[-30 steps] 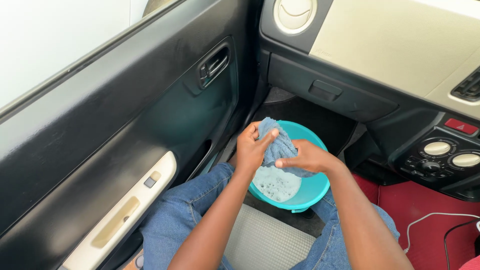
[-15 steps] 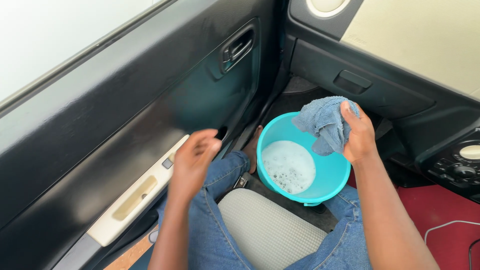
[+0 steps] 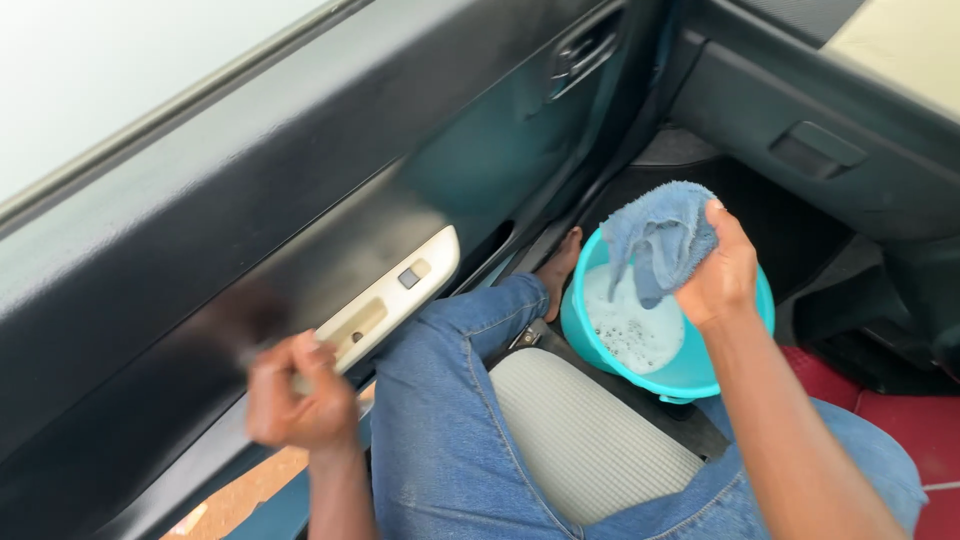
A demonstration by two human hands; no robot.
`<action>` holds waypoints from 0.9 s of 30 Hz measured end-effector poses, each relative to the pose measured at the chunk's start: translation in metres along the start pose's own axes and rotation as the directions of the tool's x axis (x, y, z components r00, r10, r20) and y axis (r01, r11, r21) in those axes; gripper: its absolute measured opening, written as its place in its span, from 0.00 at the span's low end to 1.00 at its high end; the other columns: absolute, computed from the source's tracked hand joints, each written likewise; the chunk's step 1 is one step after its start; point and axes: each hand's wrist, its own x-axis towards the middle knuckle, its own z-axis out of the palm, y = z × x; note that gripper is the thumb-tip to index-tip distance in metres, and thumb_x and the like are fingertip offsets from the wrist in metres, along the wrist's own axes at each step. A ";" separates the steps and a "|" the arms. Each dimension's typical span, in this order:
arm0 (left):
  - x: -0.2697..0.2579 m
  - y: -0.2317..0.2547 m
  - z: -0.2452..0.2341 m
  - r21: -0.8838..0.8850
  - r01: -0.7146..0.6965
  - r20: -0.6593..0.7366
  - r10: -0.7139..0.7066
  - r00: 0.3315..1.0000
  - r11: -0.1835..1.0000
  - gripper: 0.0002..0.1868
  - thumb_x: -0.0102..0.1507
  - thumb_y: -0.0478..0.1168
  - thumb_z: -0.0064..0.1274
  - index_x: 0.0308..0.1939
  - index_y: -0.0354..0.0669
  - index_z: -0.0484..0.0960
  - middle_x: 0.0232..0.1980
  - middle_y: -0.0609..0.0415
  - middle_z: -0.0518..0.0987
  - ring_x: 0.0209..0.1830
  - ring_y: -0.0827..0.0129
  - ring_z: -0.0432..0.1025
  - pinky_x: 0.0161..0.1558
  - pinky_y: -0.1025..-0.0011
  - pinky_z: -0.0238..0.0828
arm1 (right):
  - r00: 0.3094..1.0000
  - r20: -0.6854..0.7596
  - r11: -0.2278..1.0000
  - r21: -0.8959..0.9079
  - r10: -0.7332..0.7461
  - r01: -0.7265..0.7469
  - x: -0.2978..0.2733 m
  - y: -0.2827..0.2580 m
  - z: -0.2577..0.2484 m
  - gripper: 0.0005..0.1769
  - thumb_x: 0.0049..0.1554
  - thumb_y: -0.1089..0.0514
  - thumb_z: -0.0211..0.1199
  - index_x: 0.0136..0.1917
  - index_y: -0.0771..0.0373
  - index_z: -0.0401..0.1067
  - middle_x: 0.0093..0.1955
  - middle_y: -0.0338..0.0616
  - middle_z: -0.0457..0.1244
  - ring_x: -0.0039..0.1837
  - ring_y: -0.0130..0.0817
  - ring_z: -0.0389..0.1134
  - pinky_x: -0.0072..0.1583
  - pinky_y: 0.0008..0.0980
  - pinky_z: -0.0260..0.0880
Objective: Cleaning the interior surfaces of a car using soapy water and a cloth.
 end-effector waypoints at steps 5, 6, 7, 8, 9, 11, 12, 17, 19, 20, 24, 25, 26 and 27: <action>0.005 -0.007 0.024 0.318 -0.184 -0.067 0.216 0.974 0.930 0.13 0.69 0.32 0.60 0.29 0.36 0.77 0.26 0.53 0.75 0.23 0.69 0.65 0.28 0.70 0.56 | 0.923 0.373 0.979 0.203 -0.094 0.018 0.007 0.027 0.069 0.28 0.59 0.49 0.52 0.67 0.68 0.69 0.66 0.51 0.65 0.69 0.48 0.66 0.74 0.49 0.62; 0.004 -0.008 0.025 0.334 -0.177 -0.076 0.214 0.974 0.926 0.13 0.69 0.32 0.60 0.29 0.36 0.77 0.26 0.53 0.75 0.23 0.69 0.65 0.28 0.70 0.56 | 0.919 0.387 0.980 0.199 -0.081 0.002 0.008 0.035 0.084 0.28 0.59 0.49 0.52 0.67 0.68 0.69 0.66 0.51 0.65 0.69 0.48 0.66 0.74 0.49 0.62; 0.005 -0.008 0.027 0.354 -0.193 -0.079 0.235 0.969 0.915 0.14 0.69 0.32 0.60 0.28 0.37 0.77 0.25 0.54 0.75 0.22 0.69 0.65 0.27 0.70 0.55 | 0.904 0.401 0.965 0.258 -0.148 0.043 0.011 0.044 0.102 0.25 0.61 0.53 0.55 0.68 0.66 0.66 0.67 0.50 0.64 0.70 0.47 0.64 0.75 0.50 0.62; 0.007 -0.008 0.029 0.374 -0.208 -0.081 0.256 0.963 0.904 0.15 0.69 0.33 0.60 0.27 0.38 0.77 0.25 0.55 0.75 0.21 0.70 0.64 0.26 0.70 0.54 | 0.887 0.410 0.945 0.317 -0.214 0.081 0.012 0.051 0.119 0.23 0.63 0.56 0.58 0.70 0.63 0.63 0.67 0.49 0.62 0.70 0.46 0.63 0.75 0.51 0.62; 0.007 -0.008 0.030 0.392 -0.209 -0.094 0.265 0.960 0.896 0.15 0.69 0.33 0.60 0.27 0.38 0.77 0.25 0.55 0.75 0.21 0.70 0.64 0.26 0.70 0.54 | 0.879 0.429 0.944 0.323 -0.208 0.066 0.009 0.066 0.136 0.23 0.63 0.56 0.58 0.70 0.63 0.63 0.67 0.49 0.62 0.70 0.46 0.63 0.75 0.51 0.62; 0.008 -0.009 0.036 0.455 -0.178 -0.127 0.262 0.957 0.872 0.16 0.68 0.33 0.60 0.25 0.38 0.77 0.22 0.54 0.72 0.20 0.69 0.63 0.25 0.68 0.52 | 0.714 0.444 0.582 -0.416 -0.541 0.699 0.003 0.097 0.168 0.27 0.67 0.63 0.64 0.74 0.67 0.58 0.69 0.53 0.60 0.71 0.49 0.59 0.73 0.45 0.57; 0.009 -0.009 0.038 0.472 -0.177 -0.136 0.270 0.953 0.864 0.16 0.68 0.33 0.60 0.25 0.38 0.77 0.22 0.54 0.72 0.20 0.69 0.63 0.25 0.68 0.52 | 0.711 0.455 0.591 -0.400 -0.536 0.701 -0.002 0.095 0.178 0.27 0.67 0.63 0.64 0.74 0.67 0.58 0.69 0.53 0.60 0.71 0.49 0.59 0.73 0.45 0.57; 0.006 -0.012 0.040 0.527 -0.118 -0.127 0.216 0.968 0.842 0.17 0.69 0.34 0.59 0.24 0.39 0.76 0.21 0.56 0.70 0.19 0.70 0.63 0.25 0.68 0.52 | 0.237 0.799 0.089 -0.226 -0.552 0.970 0.033 0.131 0.153 0.24 0.44 0.72 0.58 0.56 0.68 0.74 0.52 0.55 0.58 0.58 0.52 0.62 0.62 0.46 0.65; 0.008 -0.021 0.038 0.544 -0.134 -0.123 0.237 0.964 0.828 0.20 0.68 0.34 0.59 0.21 0.40 0.74 0.18 0.56 0.67 0.17 0.69 0.62 0.23 0.67 0.51 | 0.339 0.761 0.235 -0.248 -0.554 0.940 0.037 0.128 0.150 0.23 0.47 0.73 0.54 0.57 0.69 0.73 0.54 0.54 0.59 0.58 0.49 0.64 0.61 0.44 0.67; 0.009 -0.023 0.036 0.555 -0.154 -0.116 0.260 0.959 0.817 0.22 0.67 0.34 0.59 0.18 0.41 0.72 0.15 0.57 0.65 0.15 0.69 0.61 0.22 0.66 0.49 | 0.441 0.716 0.371 -0.267 -0.541 0.889 0.039 0.126 0.149 0.22 0.50 0.74 0.51 0.58 0.71 0.72 0.56 0.53 0.60 0.57 0.46 0.67 0.60 0.41 0.69; 0.008 -0.020 0.031 0.529 -0.207 -0.123 0.316 0.941 0.823 0.18 0.69 0.33 0.57 0.23 0.40 0.73 0.20 0.55 0.67 0.20 0.67 0.62 0.26 0.66 0.51 | 0.458 0.711 0.340 -0.315 -0.534 0.886 0.002 0.126 0.175 0.22 0.52 0.72 0.55 0.61 0.68 0.71 0.56 0.53 0.62 0.57 0.45 0.67 0.62 0.41 0.69; 0.009 -0.020 0.029 0.518 -0.209 -0.120 0.312 0.942 0.830 0.16 0.68 0.34 0.56 0.24 0.40 0.74 0.20 0.56 0.67 0.19 0.67 0.62 0.25 0.66 0.52 | 0.269 0.831 0.177 -0.207 -0.487 0.962 -0.010 0.128 0.186 0.23 0.49 0.70 0.57 0.58 0.65 0.74 0.55 0.49 0.65 0.55 0.45 0.67 0.61 0.44 0.65; 0.009 -0.018 0.028 0.507 -0.211 -0.116 0.309 0.944 0.836 0.14 0.67 0.34 0.56 0.26 0.39 0.75 0.20 0.56 0.66 0.19 0.67 0.62 0.25 0.65 0.52 | 0.072 0.913 0.019 -0.070 -0.402 0.997 -0.021 0.130 0.197 0.24 0.45 0.67 0.60 0.56 0.61 0.78 0.54 0.46 0.67 0.52 0.44 0.66 0.60 0.47 0.62; 0.006 -0.019 0.031 0.505 -0.212 -0.114 0.308 0.944 0.837 0.14 0.67 0.34 0.56 0.26 0.39 0.75 0.20 0.56 0.66 0.19 0.67 0.62 0.25 0.65 0.52 | 0.074 0.912 0.019 -0.073 -0.403 0.997 -0.027 0.128 0.198 0.24 0.45 0.67 0.60 0.56 0.61 0.78 0.54 0.46 0.67 0.52 0.44 0.66 0.60 0.47 0.62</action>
